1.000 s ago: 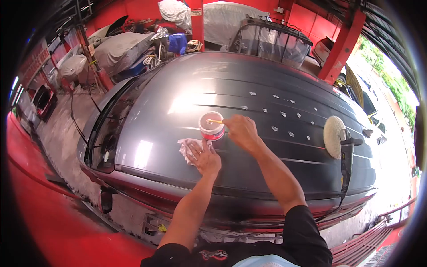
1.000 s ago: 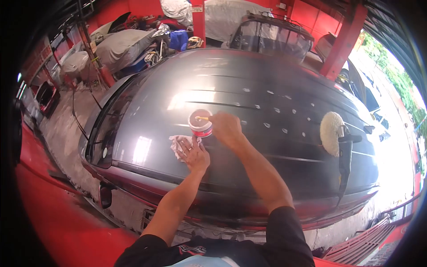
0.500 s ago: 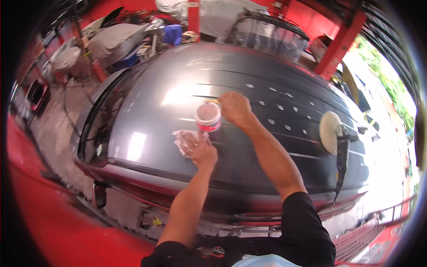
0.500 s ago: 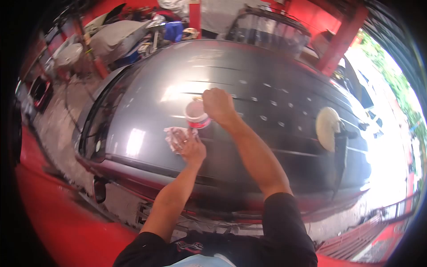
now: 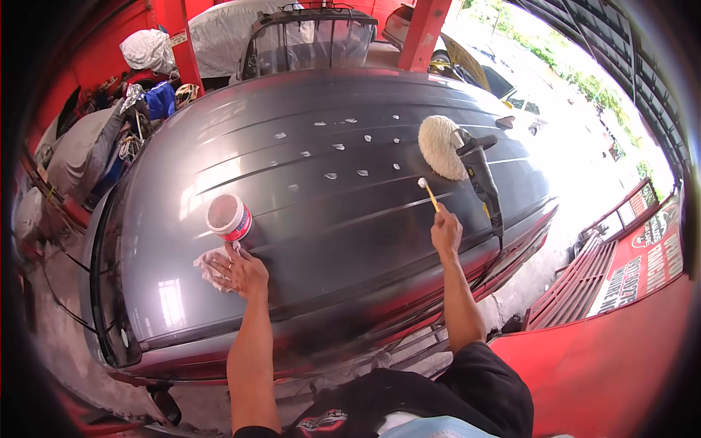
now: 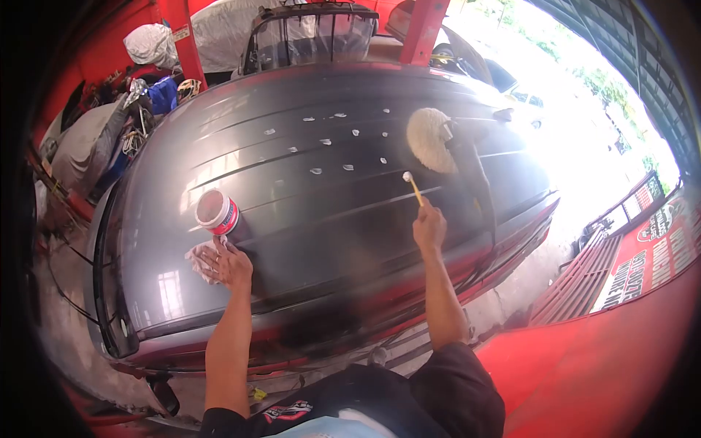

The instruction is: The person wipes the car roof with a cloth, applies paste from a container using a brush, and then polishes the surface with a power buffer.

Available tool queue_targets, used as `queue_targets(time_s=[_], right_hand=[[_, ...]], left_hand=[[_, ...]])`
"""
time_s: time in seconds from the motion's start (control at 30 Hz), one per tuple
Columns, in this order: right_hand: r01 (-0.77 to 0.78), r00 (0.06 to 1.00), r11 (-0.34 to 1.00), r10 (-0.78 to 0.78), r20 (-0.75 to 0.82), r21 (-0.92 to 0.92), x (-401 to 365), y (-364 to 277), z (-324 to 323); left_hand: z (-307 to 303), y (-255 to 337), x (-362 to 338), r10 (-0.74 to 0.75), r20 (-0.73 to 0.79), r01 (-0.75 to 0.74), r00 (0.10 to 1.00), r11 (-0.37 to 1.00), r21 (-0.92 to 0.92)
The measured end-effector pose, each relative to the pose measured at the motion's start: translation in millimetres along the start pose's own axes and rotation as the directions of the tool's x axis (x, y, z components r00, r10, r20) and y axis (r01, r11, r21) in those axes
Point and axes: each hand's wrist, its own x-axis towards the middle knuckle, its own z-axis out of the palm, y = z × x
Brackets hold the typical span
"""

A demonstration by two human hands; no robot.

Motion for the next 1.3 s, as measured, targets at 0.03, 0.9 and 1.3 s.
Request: queue_targets(time_s=[0.03, 0.9, 1.3], right_hand=[[-0.017, 0.999, 0.998, 0.014, -0.046, -0.061, 3, 4, -2], [0.295, 0.840, 0.886, -0.419, 0.346, 0.357, -94, -224, 67], [0.752, 0.402, 0.553, -0.816, 0.416, 0.358, -28, -388, 109]], left_hand=[[-1, 1, 1, -0.003, 0.013, 0.002, 1.000, 1.000, 0.026], [1, -6, 0, 0.038, -0.046, -0.042, 0.998, 0.995, -0.089], [-3, -6, 0, 0.045, -0.090, -0.056, 0.995, 0.990, -0.126]])
